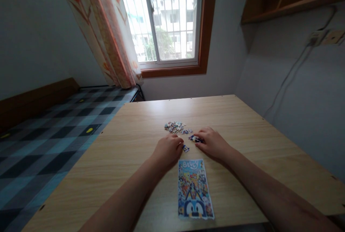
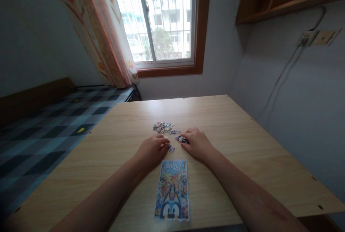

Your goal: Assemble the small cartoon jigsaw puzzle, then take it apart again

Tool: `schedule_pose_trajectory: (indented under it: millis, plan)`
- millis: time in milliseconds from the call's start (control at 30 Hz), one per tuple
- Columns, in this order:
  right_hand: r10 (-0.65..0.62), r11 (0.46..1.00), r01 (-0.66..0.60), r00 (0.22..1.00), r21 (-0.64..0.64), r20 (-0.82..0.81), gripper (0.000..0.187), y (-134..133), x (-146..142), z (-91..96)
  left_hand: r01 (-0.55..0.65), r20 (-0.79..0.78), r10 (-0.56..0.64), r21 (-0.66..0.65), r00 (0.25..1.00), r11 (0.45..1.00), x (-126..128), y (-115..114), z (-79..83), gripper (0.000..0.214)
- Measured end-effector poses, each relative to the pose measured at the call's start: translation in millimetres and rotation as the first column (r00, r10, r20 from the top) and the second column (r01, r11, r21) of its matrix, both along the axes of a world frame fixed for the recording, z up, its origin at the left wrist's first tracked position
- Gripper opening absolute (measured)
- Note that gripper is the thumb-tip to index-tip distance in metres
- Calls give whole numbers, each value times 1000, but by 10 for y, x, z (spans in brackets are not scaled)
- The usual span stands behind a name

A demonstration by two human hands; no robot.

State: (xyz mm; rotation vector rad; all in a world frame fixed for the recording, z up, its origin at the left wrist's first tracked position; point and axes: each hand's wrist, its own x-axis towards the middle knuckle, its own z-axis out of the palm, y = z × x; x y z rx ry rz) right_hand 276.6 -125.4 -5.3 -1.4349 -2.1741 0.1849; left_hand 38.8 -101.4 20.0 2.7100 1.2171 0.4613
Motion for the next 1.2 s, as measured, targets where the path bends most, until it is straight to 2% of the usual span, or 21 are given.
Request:
schedule_pose_trajectory:
  millis: [67, 267, 567, 767, 900, 1200]
  plan:
    - [-26, 1000, 26, 999, 0, 42, 25, 8, 4, -18, 10, -8, -10, -11, 1000, 1000, 1, 2, -2, 22]
    - [-124, 992, 123, 990, 6, 66, 29, 49, -44, -84, 11, -28, -12, -36, 1000, 999, -2, 6, 6, 21]
    - [-95, 993, 95, 995, -77, -2, 20, 35, -69, -63, 140, -83, -141, -19, 987, 990, -5, 1, -25, 27]
    - [-106, 990, 99, 992, -96, -62, 13, 25, -88, -50, 126, -94, -130, -45, 987, 991, -15, 12, -2, 21]
    - [-57, 995, 52, 997, -86, -59, 5, 35, -76, -47, 125, -101, -129, -46, 986, 991, -19, 3, 12, 17]
    - [-28, 998, 24, 998, -66, -62, 11, 46, -23, -61, 76, -93, -84, -91, 992, 993, -14, -28, 75, 9]
